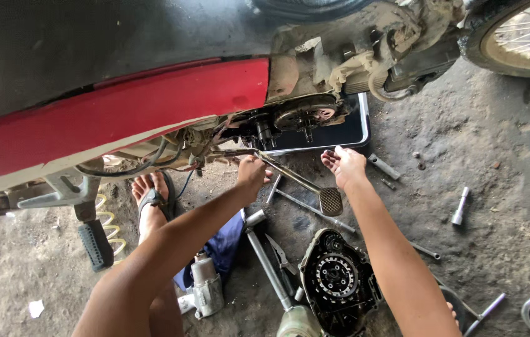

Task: The person removes a circular engine cover and internal components from a motorcycle engine using a wrench and hands. They place the parts into a metal tray and continue to disassemble and handle small engine parts on the floor.

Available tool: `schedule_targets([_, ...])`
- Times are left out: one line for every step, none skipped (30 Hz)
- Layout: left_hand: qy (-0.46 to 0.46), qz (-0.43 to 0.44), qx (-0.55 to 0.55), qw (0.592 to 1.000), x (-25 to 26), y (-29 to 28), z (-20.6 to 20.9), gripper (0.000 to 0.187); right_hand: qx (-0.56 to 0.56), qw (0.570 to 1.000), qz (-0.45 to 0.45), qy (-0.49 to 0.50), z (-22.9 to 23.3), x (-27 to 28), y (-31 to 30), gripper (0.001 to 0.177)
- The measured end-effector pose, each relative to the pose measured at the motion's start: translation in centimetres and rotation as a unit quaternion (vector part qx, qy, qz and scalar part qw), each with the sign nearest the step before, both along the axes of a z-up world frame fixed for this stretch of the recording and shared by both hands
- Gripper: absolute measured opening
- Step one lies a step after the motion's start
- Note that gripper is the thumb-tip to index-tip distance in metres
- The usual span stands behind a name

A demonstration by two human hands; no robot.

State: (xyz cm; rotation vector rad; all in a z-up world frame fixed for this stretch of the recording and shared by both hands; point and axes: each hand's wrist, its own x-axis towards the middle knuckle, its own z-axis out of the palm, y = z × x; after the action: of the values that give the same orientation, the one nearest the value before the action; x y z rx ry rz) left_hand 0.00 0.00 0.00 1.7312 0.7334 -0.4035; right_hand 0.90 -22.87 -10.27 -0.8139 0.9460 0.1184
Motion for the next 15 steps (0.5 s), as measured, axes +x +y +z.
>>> schedule_targets([0.000, -0.001, 0.002, 1.000, 0.0, -0.2, 0.2, 0.035, 0.002, 1.000, -0.001, 0.000, -0.1, 0.2, -0.1, 0.011])
schedule_targets([-0.002, -0.009, -0.005, 1.000, 0.0, -0.3, 0.4, 0.034, -0.006, 1.000, 0.006, -0.005, -0.1, 0.4, -0.2, 0.011])
schedule_targets([-0.002, -0.017, -0.012, 1.000, -0.1, -0.5, 0.6, 0.033, -0.014, 1.000, 0.014, -0.008, -0.2, 0.5, -0.4, 0.011])
schedule_targets([-0.001, -0.018, -0.011, 1.000, 0.0, -0.3, 0.1, 0.033, -0.013, 1.000, 0.013, -0.007, -0.2, 0.7, -0.5, 0.011])
schedule_targets([-0.003, -0.026, -0.028, 0.999, -0.1, -0.1, -0.5, 0.033, -0.015, 1.000, 0.007, -0.009, -0.2, 0.8, -0.5, 0.011])
schedule_targets([-0.006, -0.035, -0.045, 0.998, -0.2, 0.1, -1.1, 0.033, -0.017, 1.000, 0.002, -0.011, -0.2, 0.8, -0.7, 0.011])
schedule_targets([-0.004, -0.037, -0.044, 0.998, -0.2, 0.2, -0.7, 0.033, -0.016, 1.000, -0.001, -0.009, 0.0, 0.9, -0.7, 0.011])
schedule_targets([0.001, -0.042, -0.064, 0.997, -0.2, 0.2, -0.4, 0.034, -0.017, 1.000, 0.005, -0.008, 0.3, 1.0, -0.7, 0.011])
schedule_targets([0.006, -0.046, -0.083, 0.995, -0.1, 0.4, 0.1, 0.036, -0.017, 1.000, 0.011, -0.009, 0.6, 1.1, -0.7, 0.010])
schedule_targets([0.007, -0.049, -0.082, 0.995, 0.0, 0.7, -0.5, 0.036, -0.015, 1.000, 0.009, -0.008, 1.0, 1.0, -0.7, 0.010])
schedule_targets([0.012, -0.055, -0.093, 0.994, 0.2, 1.0, -0.9, 0.036, -0.017, 1.000, 0.014, -0.010, 1.5, 1.1, -0.6, 0.010])
schedule_targets([0.016, -0.062, -0.104, 0.992, 0.4, 1.4, -1.4, 0.036, -0.018, 1.000, 0.019, -0.012, 2.0, 1.1, -0.7, 0.010])
schedule_targets([0.017, -0.064, -0.103, 0.992, 0.5, 1.2, -1.2, 0.036, -0.017, 1.000, 0.017, -0.011, 1.7, 1.4, -0.7, 0.010])
schedule_targets([0.011, -0.064, -0.109, 0.992, 0.6, 1.0, -0.9, 0.036, -0.015, 1.000, 0.016, -0.014, 1.5, 1.6, -0.7, 0.011])
schedule_targets([0.004, -0.063, -0.116, 0.991, 0.6, 0.9, -0.7, 0.036, -0.013, 1.000, 0.016, -0.017, 1.2, 1.9, -0.6, 0.012])
